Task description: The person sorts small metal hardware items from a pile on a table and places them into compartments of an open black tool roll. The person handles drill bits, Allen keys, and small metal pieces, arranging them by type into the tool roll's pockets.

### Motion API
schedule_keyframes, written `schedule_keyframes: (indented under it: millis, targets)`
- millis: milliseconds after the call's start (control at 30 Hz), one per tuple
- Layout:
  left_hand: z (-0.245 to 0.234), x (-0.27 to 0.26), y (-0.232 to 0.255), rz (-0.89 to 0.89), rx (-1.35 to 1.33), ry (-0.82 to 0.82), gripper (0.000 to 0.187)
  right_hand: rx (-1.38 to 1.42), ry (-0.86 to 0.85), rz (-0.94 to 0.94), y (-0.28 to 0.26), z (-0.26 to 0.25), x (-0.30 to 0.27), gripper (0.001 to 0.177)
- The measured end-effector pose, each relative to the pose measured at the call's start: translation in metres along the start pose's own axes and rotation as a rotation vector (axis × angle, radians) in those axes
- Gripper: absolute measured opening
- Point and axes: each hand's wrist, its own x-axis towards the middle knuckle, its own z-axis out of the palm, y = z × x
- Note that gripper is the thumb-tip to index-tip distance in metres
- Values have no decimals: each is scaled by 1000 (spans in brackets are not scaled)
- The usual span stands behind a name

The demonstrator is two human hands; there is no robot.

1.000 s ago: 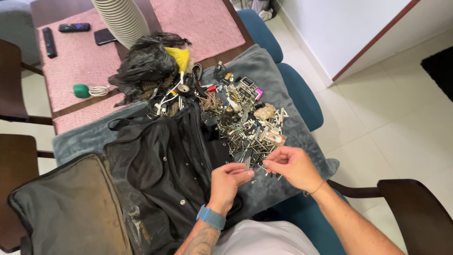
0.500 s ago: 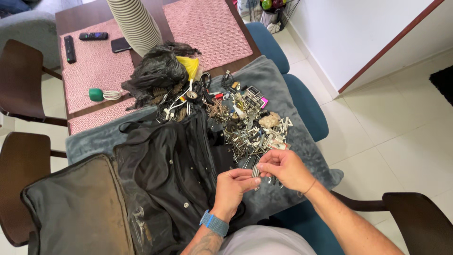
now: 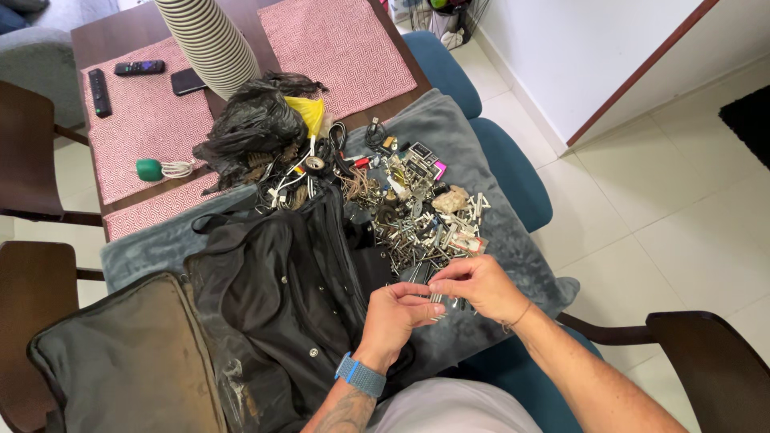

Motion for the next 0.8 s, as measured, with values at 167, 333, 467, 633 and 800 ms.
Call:
schedule_keyframes:
  millis: [167,333,467,633,800]
  targets:
    - [-1,2,-6,24,-27,37,30,-16,-8,36,-1,5,3,16]
    - [-6,4,-5,15,-72,36,28,28,-20,40,-5,9,4,17]
    - [-5,2,-2,28,-107,50,28,23,-35,35,-6,9,7,17]
    - [-1,-5,2,10,-221,96,32,76,103,65,-3,9,6,18]
    - [3,-11,6,28,-306,101,29,321,167,114,0,11,3,21]
